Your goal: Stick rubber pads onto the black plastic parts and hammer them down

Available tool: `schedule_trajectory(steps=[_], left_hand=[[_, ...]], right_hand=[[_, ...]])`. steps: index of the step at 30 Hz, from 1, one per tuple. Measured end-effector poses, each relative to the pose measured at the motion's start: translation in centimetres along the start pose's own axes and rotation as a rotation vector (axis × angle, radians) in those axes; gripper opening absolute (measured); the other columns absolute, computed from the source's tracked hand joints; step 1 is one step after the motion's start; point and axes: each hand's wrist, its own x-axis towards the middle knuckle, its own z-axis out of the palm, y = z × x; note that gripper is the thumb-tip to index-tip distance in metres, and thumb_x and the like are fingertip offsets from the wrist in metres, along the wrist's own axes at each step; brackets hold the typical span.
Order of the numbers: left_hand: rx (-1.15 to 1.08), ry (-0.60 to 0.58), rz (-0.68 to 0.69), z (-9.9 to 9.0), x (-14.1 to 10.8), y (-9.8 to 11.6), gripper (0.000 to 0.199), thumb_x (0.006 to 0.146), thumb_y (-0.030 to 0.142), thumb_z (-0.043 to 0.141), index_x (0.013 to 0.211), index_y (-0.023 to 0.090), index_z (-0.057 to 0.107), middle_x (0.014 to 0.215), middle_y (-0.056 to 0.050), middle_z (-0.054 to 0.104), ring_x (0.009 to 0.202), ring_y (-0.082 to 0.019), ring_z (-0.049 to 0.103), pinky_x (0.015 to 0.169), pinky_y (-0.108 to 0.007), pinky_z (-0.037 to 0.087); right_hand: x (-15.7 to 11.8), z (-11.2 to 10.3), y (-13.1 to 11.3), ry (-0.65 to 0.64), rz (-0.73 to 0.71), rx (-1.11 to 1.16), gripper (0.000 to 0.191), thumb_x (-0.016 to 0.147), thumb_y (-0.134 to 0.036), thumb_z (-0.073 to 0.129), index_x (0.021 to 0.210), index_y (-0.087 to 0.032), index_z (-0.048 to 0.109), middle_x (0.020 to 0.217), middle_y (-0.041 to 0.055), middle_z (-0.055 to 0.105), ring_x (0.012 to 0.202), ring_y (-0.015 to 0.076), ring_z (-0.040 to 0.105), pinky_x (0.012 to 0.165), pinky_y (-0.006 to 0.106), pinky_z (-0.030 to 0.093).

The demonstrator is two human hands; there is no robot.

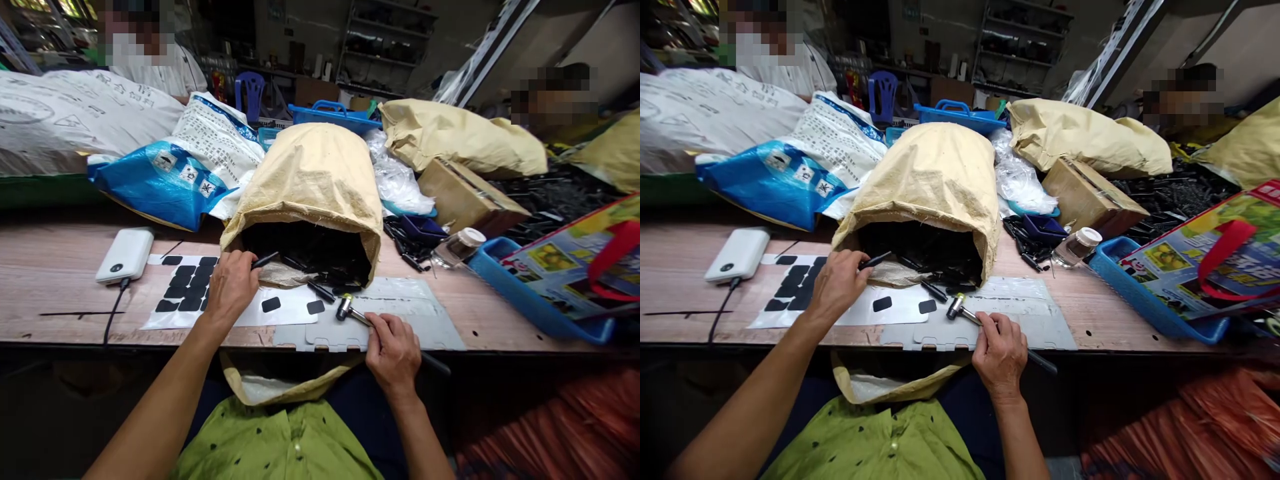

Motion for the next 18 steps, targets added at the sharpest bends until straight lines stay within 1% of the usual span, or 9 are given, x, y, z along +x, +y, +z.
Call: schedule_trajectory(steps=[1, 2, 4, 6, 7, 10, 12, 15, 18], left_hand=[[-0.105, -0.011, 0.06, -0.1, -0.7, 0.4, 0.016, 0.092, 0.027, 0.06, 0.104, 0.02, 0.067, 0.1, -0.01, 0.065, 0.104, -0.031, 0.055, 0.088, -0.042, 0.046], [-0.22, -0.048, 0.126, 0.0, -1.4, 0.9, 0.015, 0.092, 0.026, 0.061, 0.105, 0.022, 0.066, 0.1, -0.008, 0.065, 0.102, -0.028, 0.056, 0.089, -0.04, 0.046], [-0.423, -0.173, 0.239, 0.7, -2.7, 2.0, 0.013, 0.09, 0.022, 0.064, 0.102, 0.023, 0.066, 0.1, -0.004, 0.066, 0.101, -0.024, 0.056, 0.09, -0.037, 0.046], [-0.531, -0.264, 0.278, 1.8, -3.7, 2.9, 0.013, 0.086, 0.019, 0.068, 0.098, 0.023, 0.068, 0.098, -0.004, 0.066, 0.101, -0.024, 0.055, 0.089, -0.036, 0.045], [-0.554, -0.278, 0.27, 2.4, -4.1, 3.2, 0.013, 0.084, 0.018, 0.071, 0.095, 0.022, 0.068, 0.096, -0.004, 0.066, 0.1, -0.024, 0.054, 0.088, -0.036, 0.045], [-0.585, -0.253, 0.25, 3.5, -4.4, 3.4, 0.016, 0.079, 0.022, 0.079, 0.093, 0.022, 0.071, 0.092, -0.004, 0.066, 0.099, -0.025, 0.053, 0.087, -0.036, 0.043], [-0.587, -0.233, 0.257, 3.8, -4.4, 3.2, 0.019, 0.077, 0.026, 0.082, 0.093, 0.022, 0.072, 0.091, -0.004, 0.066, 0.098, -0.025, 0.053, 0.087, -0.036, 0.042], [-0.575, -0.225, 0.254, 3.8, -4.3, 3.1, 0.019, 0.076, 0.027, 0.083, 0.092, 0.022, 0.074, 0.088, -0.004, 0.066, 0.097, -0.025, 0.053, 0.088, -0.036, 0.042], [-0.579, -0.234, 0.227, 3.8, -4.3, 3.1, 0.019, 0.075, 0.025, 0.083, 0.092, 0.023, 0.074, 0.087, -0.003, 0.066, 0.096, -0.024, 0.053, 0.088, -0.036, 0.042]], right_hand=[[0.1, 0.0, -0.1, -0.001, 0.005, 0.002, 0.028, 0.093, -0.021, 0.056, 0.116, -0.028, 0.071, 0.105, 0.004, 0.065, 0.094, 0.0211, 0.054, 0.079, 0.034, 0.036], [0.2, 0.0, -0.1, -0.004, 0.013, 0.003, 0.028, 0.093, -0.021, 0.056, 0.115, -0.028, 0.071, 0.104, 0.0039, 0.064, 0.094, 0.0212, 0.053, 0.079, 0.034, 0.036], [0.4, -0.1, -0.1, -0.021, 0.032, 0.002, 0.027, 0.092, -0.024, 0.058, 0.115, -0.028, 0.071, 0.102, 0.0037, 0.063, 0.094, 0.0213, 0.053, 0.079, 0.035, 0.036], [0.7, -0.2, 0.0, -0.051, 0.039, 0.006, 0.025, 0.092, -0.028, 0.059, 0.114, -0.028, 0.072, 0.098, 0.0033, 0.063, 0.093, 0.0213, 0.052, 0.079, 0.034, 0.036], [0.9, -0.3, 0.1, -0.065, 0.033, 0.012, 0.023, 0.093, -0.03, 0.06, 0.113, -0.028, 0.072, 0.097, 0.0031, 0.063, 0.092, 0.0211, 0.052, 0.079, 0.034, 0.036], [1.0, -0.7, 0.1, -0.081, 0.009, 0.045, 0.02, 0.096, -0.033, 0.058, 0.107, -0.026, 0.072, 0.095, 0.0036, 0.064, 0.09, 0.0208, 0.053, 0.078, 0.034, 0.038], [1.1, -1.2, -0.6, -0.058, 0.019, 0.083, 0.02, 0.098, -0.033, 0.056, 0.107, -0.024, 0.071, 0.096, 0.0046, 0.064, 0.09, 0.021, 0.053, 0.079, 0.034, 0.04], [1.2, -2.3, -2.8, -0.017, 0.049, 0.21, 0.021, 0.1, -0.031, 0.051, 0.11, -0.022, 0.067, 0.098, 0.0062, 0.065, 0.094, 0.0212, 0.057, 0.084, 0.034, 0.045], [1.4, -3.2, -5.6, -0.08, 0.054, 0.41, 0.022, 0.103, -0.029, 0.046, 0.115, -0.021, 0.063, 0.102, 0.0067, 0.065, 0.097, 0.0195, 0.062, 0.085, 0.031, 0.049]])
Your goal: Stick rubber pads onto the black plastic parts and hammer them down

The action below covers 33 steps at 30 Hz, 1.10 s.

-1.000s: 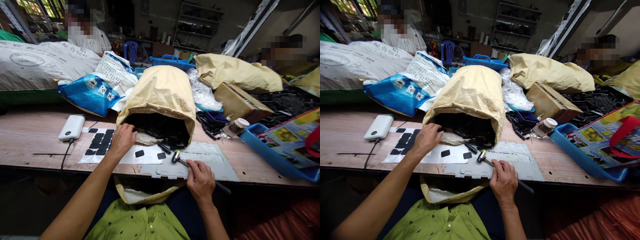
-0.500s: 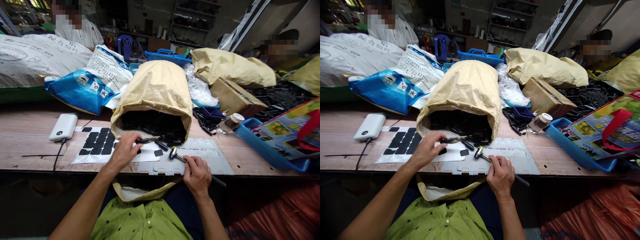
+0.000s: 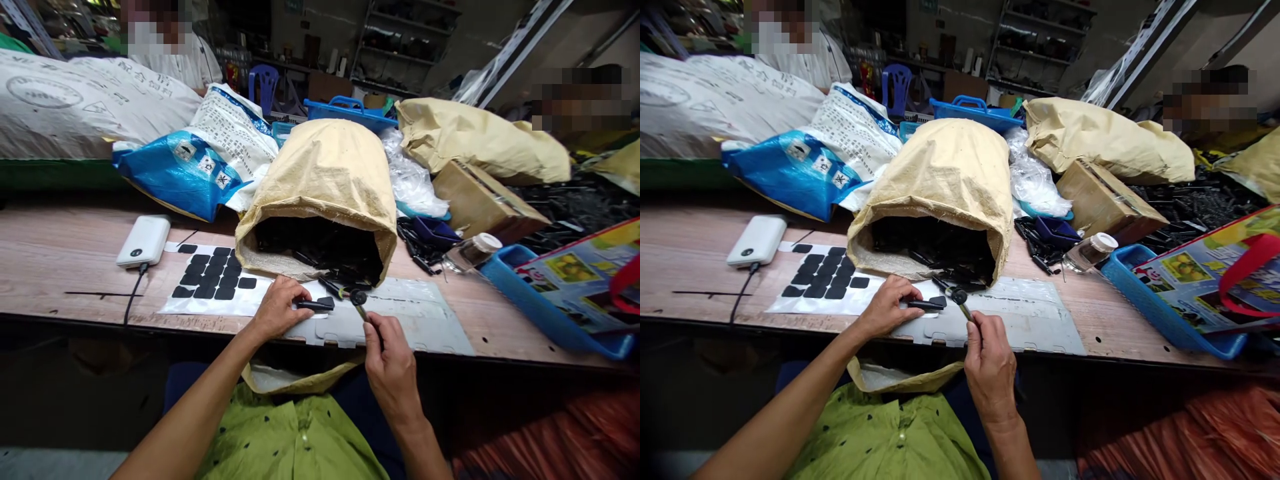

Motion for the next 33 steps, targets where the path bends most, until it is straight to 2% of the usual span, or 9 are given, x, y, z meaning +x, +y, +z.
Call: schedule_trajectory(steps=[4, 9, 15, 20, 26, 30, 33], left_hand=[[-0.039, -0.008, -0.036, 0.0, 0.1, -0.1, 0.02, 0.072, 0.022, 0.085, 0.089, 0.023, 0.075, 0.088, -0.002, 0.067, 0.098, -0.024, 0.053, 0.087, -0.035, 0.042], [-0.054, -0.019, -0.036, 0.1, 0.1, -0.4, 0.021, 0.072, 0.023, 0.085, 0.091, 0.024, 0.076, 0.089, -0.002, 0.068, 0.099, -0.024, 0.052, 0.087, -0.035, 0.042], [-0.031, -0.013, -0.053, 0.0, 0.2, -0.1, 0.016, 0.072, 0.024, 0.085, 0.085, 0.022, 0.075, 0.085, -0.002, 0.067, 0.095, -0.024, 0.053, 0.083, -0.035, 0.042], [-0.053, -0.011, -0.055, 0.0, 0.2, 0.1, 0.017, 0.071, 0.022, 0.085, 0.086, 0.024, 0.076, 0.087, -0.002, 0.069, 0.098, -0.024, 0.053, 0.087, -0.036, 0.043], [-0.049, 0.003, -0.056, 0.1, 0.1, -0.1, 0.017, 0.07, 0.021, 0.084, 0.085, 0.023, 0.076, 0.085, -0.002, 0.068, 0.097, -0.024, 0.054, 0.086, -0.035, 0.043], [-0.051, 0.0, -0.009, 0.0, 0.0, -0.3, 0.012, 0.075, 0.026, 0.082, 0.085, 0.022, 0.076, 0.084, -0.002, 0.067, 0.095, -0.022, 0.054, 0.087, -0.034, 0.043], [-0.051, 0.003, 0.012, 0.0, -0.2, -0.6, 0.012, 0.081, 0.031, 0.078, 0.088, 0.022, 0.076, 0.085, -0.003, 0.067, 0.095, -0.022, 0.054, 0.087, -0.034, 0.043]], right_hand=[[0.1, 0.8, -2.5, -0.076, -0.024, 0.041, 0.025, 0.103, -0.027, 0.045, 0.117, -0.02, 0.065, 0.099, 0.0059, 0.065, 0.093, 0.0174, 0.064, 0.081, 0.026, 0.051], [-0.1, 2.2, -3.8, -0.038, -0.086, -0.081, 0.044, 0.103, -0.021, 0.044, 0.144, -0.028, 0.055, 0.094, 0.0034, 0.062, 0.08, 0.014, 0.062, 0.071, 0.022, 0.049], [-0.5, 3.3, -4.3, -0.122, -0.134, -0.235, 0.05, 0.099, -0.012, 0.042, 0.142, -0.031, 0.059, 0.09, 0.0029, 0.059, 0.069, 0.0111, 0.058, 0.055, 0.019, 0.041], [-0.5, 2.4, -3.8, -0.029, -0.073, -0.202, 0.047, 0.101, -0.018, 0.044, 0.144, -0.034, 0.057, 0.089, 0.0019, 0.059, 0.072, 0.0116, 0.06, 0.059, 0.019, 0.042], [-0.8, 2.1, -2.9, -0.091, -0.075, -0.18, 0.044, 0.103, -0.02, 0.042, 0.142, -0.032, 0.058, 0.088, 0.0017, 0.06, 0.073, 0.0114, 0.061, 0.062, 0.02, 0.044], [-0.1, 0.6, -1.7, 0.025, -0.006, -0.18, 0.041, 0.103, -0.026, 0.046, 0.141, -0.031, 0.059, 0.095, 0.0029, 0.063, 0.082, 0.0136, 0.063, 0.071, 0.023, 0.045], [0.1, -0.7, 0.6, 0.088, 0.062, -0.299, 0.037, 0.102, -0.03, 0.048, 0.136, -0.029, 0.064, 0.096, 0.0038, 0.064, 0.082, 0.0161, 0.061, 0.069, 0.026, 0.042]])
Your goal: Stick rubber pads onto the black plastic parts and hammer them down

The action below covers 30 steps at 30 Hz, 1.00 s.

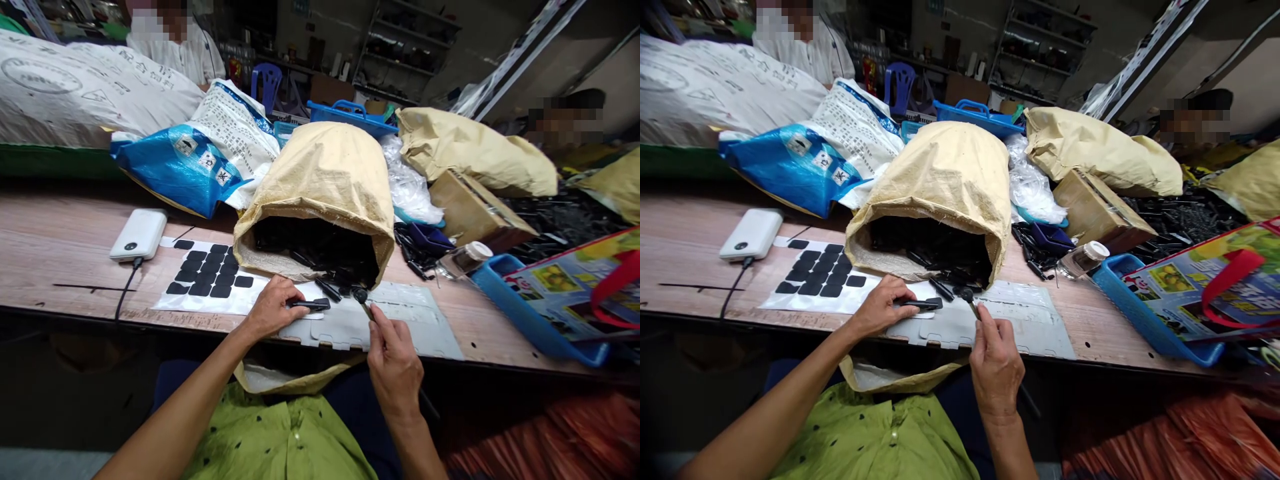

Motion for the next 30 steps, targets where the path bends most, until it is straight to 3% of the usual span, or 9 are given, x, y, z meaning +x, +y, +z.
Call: schedule_trajectory(steps=[4, 8, 12, 15, 19, 23, 26, 30], left_hand=[[0.007, -0.006, 0.016, 0.0, 0.1, -0.1, 0.015, 0.088, 0.037, 0.071, 0.089, 0.022, 0.075, 0.085, -0.003, 0.067, 0.095, -0.023, 0.054, 0.088, -0.035, 0.043], [-0.045, -0.035, 0.052, -1.0, -0.5, 1.2, 0.02, 0.094, 0.038, 0.062, 0.092, 0.021, 0.072, 0.088, -0.004, 0.066, 0.093, -0.022, 0.055, 0.088, -0.035, 0.042], [-0.217, -0.281, 0.074, -2.2, -3.8, 4.0, 0.023, 0.099, 0.039, 0.055, 0.103, 0.023, 0.07, 0.094, -0.002, 0.067, 0.086, -0.017, 0.059, 0.079, -0.029, 0.044], [-0.197, -0.443, -0.021, -1.4, -7.4, 4.9, 0.025, 0.101, 0.042, 0.049, 0.107, 0.026, 0.068, 0.095, -0.001, 0.068, 0.085, -0.017, 0.062, 0.076, -0.027, 0.043], [0.071, -0.449, -0.282, 2.1, -11.0, 2.8, 0.033, 0.104, 0.042, 0.037, 0.106, 0.022, 0.063, 0.099, -0.006, 0.071, 0.094, -0.023, 0.066, 0.081, -0.032, 0.045], [0.375, -0.501, -0.513, 4.8, -11.9, -0.2, 0.041, 0.103, 0.038, 0.032, 0.093, 0.018, 0.066, 0.098, -0.016, 0.074, 0.095, -0.03, 0.07, 0.08, -0.038, 0.047], [0.434, -0.585, -0.529, 5.0, -11.3, -0.8, 0.038, 0.1, 0.035, 0.036, 0.092, 0.019, 0.07, 0.103, -0.017, 0.075, 0.101, -0.032, 0.071, 0.082, -0.04, 0.048], [0.402, -0.693, -0.441, 3.7, -10.2, 0.6, 0.036, 0.097, 0.041, 0.044, 0.1, 0.018, 0.072, 0.108, -0.018, 0.074, 0.107, -0.034, 0.069, 0.086, -0.042, 0.049]], right_hand=[[-0.1, 0.5, 3.8, 0.064, 0.001, -0.218, 0.034, 0.099, -0.027, 0.05, 0.125, -0.027, 0.072, 0.084, 0.0051, 0.061, 0.076, 0.0197, 0.051, 0.068, 0.032, 0.036], [-0.5, 1.6, 5.2, 0.112, 0.004, -0.293, 0.033, 0.096, -0.023, 0.05, 0.118, -0.026, 0.074, 0.087, 0.0077, 0.06, 0.077, 0.0208, 0.046, 0.068, 0.035, 0.03], [-0.7, 2.2, 5.0, 0.126, 0.03, -0.293, 0.033, 0.095, -0.022, 0.051, 0.119, -0.026, 0.073, 0.093, 0.0084, 0.061, 0.079, 0.0211, 0.046, 0.068, 0.035, 0.027], [-0.8, 2.5, 4.9, 0.117, 0.05, -0.332, 0.033, 0.097, -0.022, 0.052, 0.123, -0.028, 0.071, 0.097, 0.0078, 0.062, 0.082, 0.0216, 0.046, 0.07, 0.035, 0.027], [-1.0, 2.7, 5.1, 0.095, 0.051, -0.367, 0.034, 0.098, -0.021, 0.051, 0.126, -0.028, 0.069, 0.098, 0.0075, 0.063, 0.084, 0.0223, 0.046, 0.071, 0.036, 0.026], [-1.0, 2.5, 5.1, 0.081, 0.04, -0.378, 0.034, 0.097, -0.021, 0.052, 0.127, -0.028, 0.068, 0.099, 0.0077, 0.062, 0.085, 0.0226, 0.046, 0.071, 0.036, 0.026], [-0.9, 2.4, 5.1, 0.087, 0.032, -0.371, 0.035, 0.096, -0.02, 0.052, 0.127, -0.028, 0.068, 0.1, 0.0081, 0.062, 0.085, 0.0223, 0.046, 0.07, 0.036, 0.026], [-1.0, 2.5, 5.1, 0.097, 0.021, -0.38, 0.035, 0.096, -0.02, 0.053, 0.127, -0.027, 0.068, 0.099, 0.0076, 0.061, 0.084, 0.0215, 0.046, 0.07, 0.035, 0.025]])
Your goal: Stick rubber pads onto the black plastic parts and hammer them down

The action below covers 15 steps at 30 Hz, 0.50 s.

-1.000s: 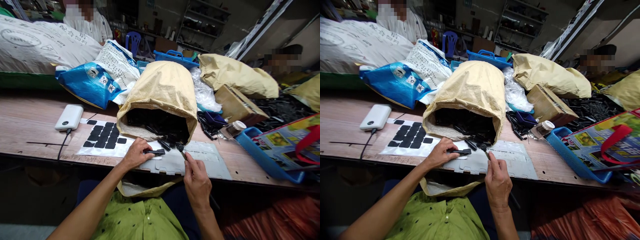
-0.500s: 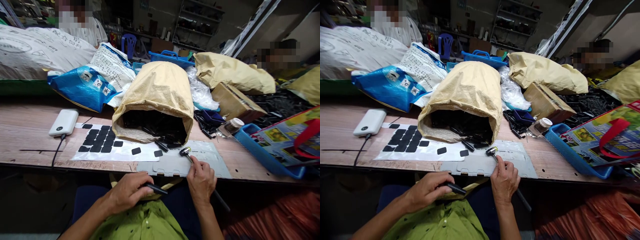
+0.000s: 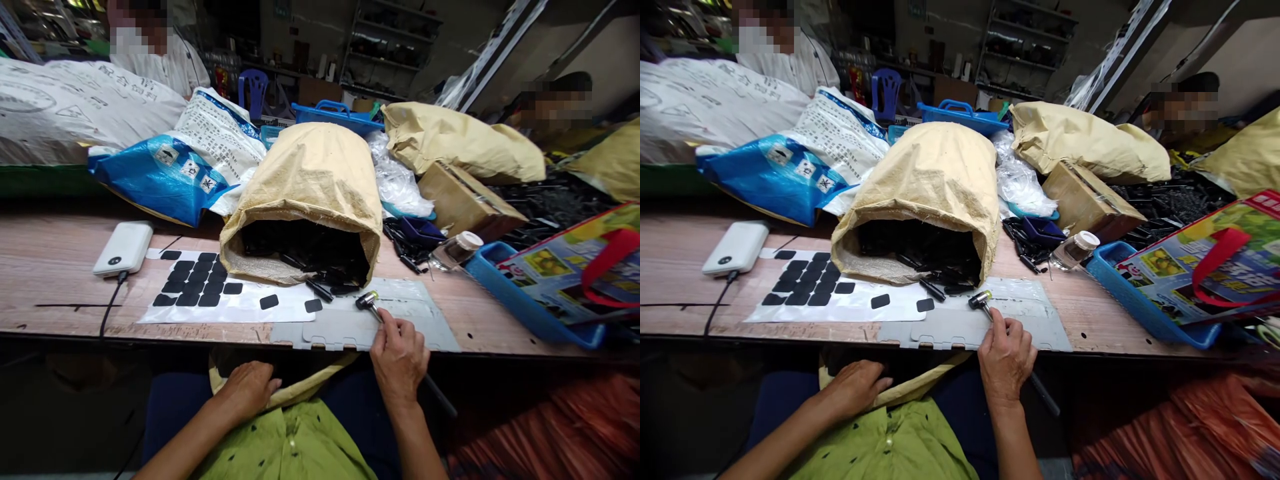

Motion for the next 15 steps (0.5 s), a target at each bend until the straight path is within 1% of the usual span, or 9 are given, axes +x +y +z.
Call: schedule_trajectory(steps=[2, 4, 6, 8, 9, 11, 13, 15], left_hand=[[0.006, -0.04, 0.114, -1.6, -0.7, 0.8, 0.034, 0.094, 0.041, 0.049, 0.108, 0.019, 0.071, 0.109, -0.017, 0.074, 0.107, -0.035, 0.069, 0.086, -0.042, 0.049], [-0.019, -0.061, 0.255, -3.5, -1.3, 1.8, 0.033, 0.093, 0.042, 0.053, 0.113, 0.023, 0.07, 0.109, -0.013, 0.074, 0.105, -0.034, 0.069, 0.083, -0.039, 0.049], [-0.069, -0.043, 0.401, -5.6, -1.5, 3.0, 0.031, 0.093, 0.045, 0.055, 0.114, 0.027, 0.07, 0.107, -0.008, 0.075, 0.101, -0.03, 0.069, 0.079, -0.034, 0.048], [-0.107, 0.02, 0.514, -7.8, -1.2, 4.3, 0.028, 0.096, 0.045, 0.054, 0.111, 0.029, 0.071, 0.102, -0.004, 0.075, 0.094, -0.025, 0.07, 0.075, -0.031, 0.046], [-0.111, 0.079, 0.543, -8.7, -0.8, 4.9, 0.026, 0.097, 0.044, 0.053, 0.109, 0.029, 0.071, 0.099, -0.003, 0.075, 0.09, -0.023, 0.069, 0.074, -0.03, 0.045], [-0.105, 0.252, 0.546, -10.4, 0.5, 5.8, 0.024, 0.099, 0.039, 0.052, 0.106, 0.027, 0.071, 0.096, -0.002, 0.073, 0.087, -0.02, 0.067, 0.074, -0.029, 0.045], [-0.073, 0.458, 0.517, -11.5, 2.2, 6.4, 0.02, 0.099, 0.033, 0.054, 0.106, 0.024, 0.07, 0.098, -0.003, 0.07, 0.091, -0.021, 0.065, 0.077, -0.03, 0.046], [-0.002, 0.61, 0.497, -12.2, 4.1, 6.5, 0.017, 0.097, 0.028, 0.058, 0.11, 0.023, 0.069, 0.103, -0.005, 0.066, 0.1, -0.023, 0.061, 0.084, -0.033, 0.046]], right_hand=[[0.0, 0.1, 0.0, -0.003, 0.004, -0.028, 0.034, 0.096, -0.021, 0.054, 0.126, -0.028, 0.068, 0.098, 0.0066, 0.061, 0.085, 0.0212, 0.046, 0.071, 0.035, 0.025], [-0.1, 0.2, 0.0, -0.015, 0.012, -0.052, 0.034, 0.096, -0.021, 0.054, 0.127, -0.029, 0.067, 0.099, 0.0059, 0.061, 0.086, 0.0213, 0.046, 0.071, 0.035, 0.025], [-0.1, 0.2, 0.0, -0.024, 0.017, -0.061, 0.034, 0.097, -0.021, 0.054, 0.128, -0.029, 0.066, 0.1, 0.0061, 0.062, 0.086, 0.0215, 0.046, 0.071, 0.035, 0.025], [-0.2, 0.3, 0.0, -0.026, 0.018, -0.061, 0.034, 0.098, -0.022, 0.053, 0.129, -0.028, 0.066, 0.1, 0.0065, 0.062, 0.086, 0.0217, 0.046, 0.071, 0.034, 0.025], [-0.2, 0.3, 0.0, -0.025, 0.018, -0.061, 0.034, 0.098, -0.022, 0.053, 0.129, -0.028, 0.066, 0.1, 0.0065, 0.062, 0.086, 0.0218, 0.046, 0.072, 0.034, 0.025], [-0.2, 0.4, 0.0, -0.02, 0.018, -0.06, 0.034, 0.099, -0.022, 0.052, 0.129, -0.029, 0.066, 0.101, 0.0064, 0.063, 0.086, 0.022, 0.046, 0.072, 0.034, 0.025], [-0.2, 0.4, 0.0, -0.01, 0.012, -0.056, 0.034, 0.099, -0.022, 0.052, 0.129, -0.029, 0.066, 0.101, 0.0066, 0.062, 0.086, 0.022, 0.046, 0.071, 0.035, 0.025], [-0.1, 0.4, 0.1, 0.0, 0.002, -0.053, 0.034, 0.098, -0.022, 0.052, 0.129, -0.028, 0.066, 0.099, 0.007, 0.062, 0.085, 0.0219, 0.046, 0.071, 0.035, 0.024]])
